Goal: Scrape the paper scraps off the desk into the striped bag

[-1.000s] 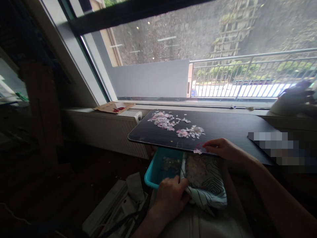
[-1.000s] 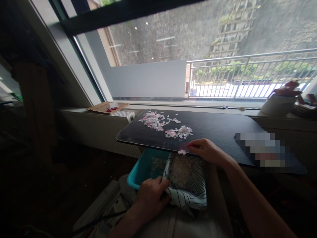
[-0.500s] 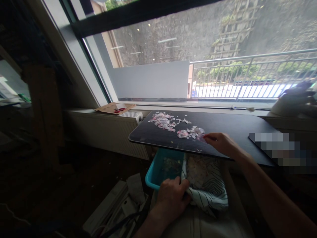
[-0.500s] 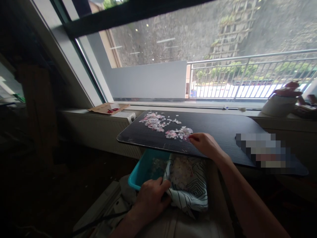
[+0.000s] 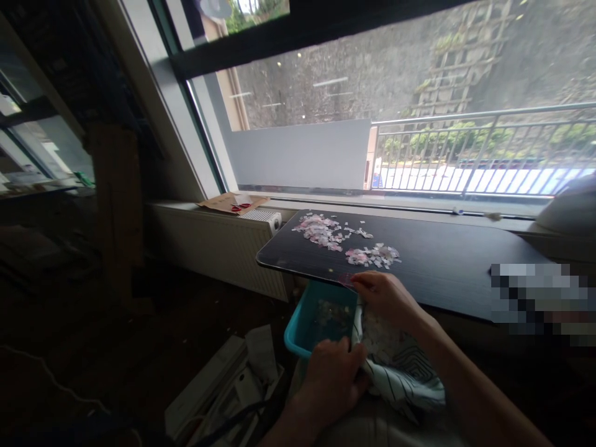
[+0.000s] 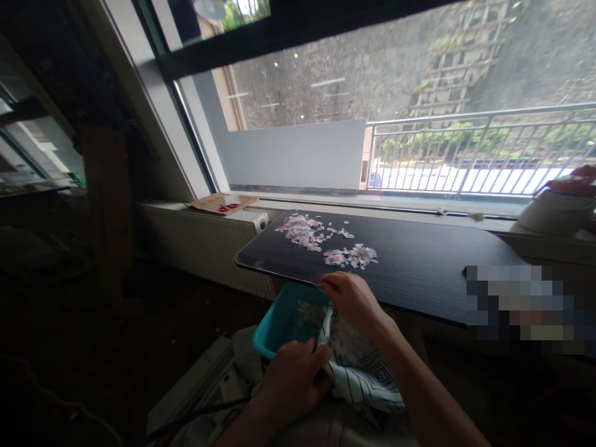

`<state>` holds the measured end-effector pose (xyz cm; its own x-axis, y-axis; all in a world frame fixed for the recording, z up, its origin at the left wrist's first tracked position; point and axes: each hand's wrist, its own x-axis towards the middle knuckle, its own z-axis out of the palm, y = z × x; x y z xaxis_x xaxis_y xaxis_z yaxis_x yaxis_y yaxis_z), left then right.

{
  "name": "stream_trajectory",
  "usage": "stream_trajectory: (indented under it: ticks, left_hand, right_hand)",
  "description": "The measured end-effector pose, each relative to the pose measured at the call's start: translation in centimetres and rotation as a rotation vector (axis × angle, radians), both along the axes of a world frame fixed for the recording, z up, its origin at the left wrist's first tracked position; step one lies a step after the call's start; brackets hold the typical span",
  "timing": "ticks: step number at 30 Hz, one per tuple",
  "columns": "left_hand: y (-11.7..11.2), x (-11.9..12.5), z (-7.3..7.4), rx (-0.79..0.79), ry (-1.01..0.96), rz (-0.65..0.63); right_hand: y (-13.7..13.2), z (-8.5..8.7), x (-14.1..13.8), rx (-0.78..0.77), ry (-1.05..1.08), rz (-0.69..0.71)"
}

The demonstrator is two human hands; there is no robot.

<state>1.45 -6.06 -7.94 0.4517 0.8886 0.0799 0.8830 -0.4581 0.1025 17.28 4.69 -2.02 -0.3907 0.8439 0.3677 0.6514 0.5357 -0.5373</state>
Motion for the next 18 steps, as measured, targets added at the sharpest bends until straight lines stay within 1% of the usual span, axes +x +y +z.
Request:
stream_trajectory:
  ticks: [1,2,5,6,8,9,11,13,16,17,18]
  left_hand:
    - [0.0,0.0,0.0,-0.002,-0.005,-0.002]
    - [0.0,0.0,0.0,-0.004,-0.01,-0.004]
    - [0.2,0.1,0.2,-0.009,-0.019,-0.012]
    - [0.2,0.2,0.3,-0.01,-0.018,-0.012]
    - [0.3,0.2,0.4,-0.012,-0.015,-0.014]
    - [0.3,0.3,0.4,-0.015,-0.014,-0.015]
    - [0.3,0.2,0.4,-0.021,-0.015,-0.015]
    - [0.2,0.1,0.2,-0.024,-0.015,-0.013]
    - [0.1,0.0,-0.1,-0.025,-0.01,-0.004]
    - [0.1,-0.1,-0.1,-0.027,-0.009,-0.001]
    - [0.1,-0.1,-0.1,-0.031,-0.012,0.001]
  right_hand:
    - [0.2,0.0,0.7,0.018,0.002,-0.049]
    - [0.6,0.0,1.6,0.044,-0.001,-0.129]
    - [2.1,-0.6,4.8,0.087,-0.116,-0.329]
    - [2.5,-0.8,5.6,0.083,-0.153,-0.366]
    - [2.9,-1.3,6.2,0.072,-0.185,-0.383]
    - [2.8,-1.4,5.8,0.067,-0.184,-0.366]
    - [2.2,-1.5,4.2,0.066,-0.156,-0.296]
    - [1.0,-1.4,1.8,0.071,-0.115,-0.198]
    - [-1.0,-1.1,-1.3,0.03,-0.053,-0.011]
    - [-1.4,-1.0,-1.8,0.013,-0.041,0.034]
    - [-1.5,-1.0,-1.9,-0.008,-0.026,0.047]
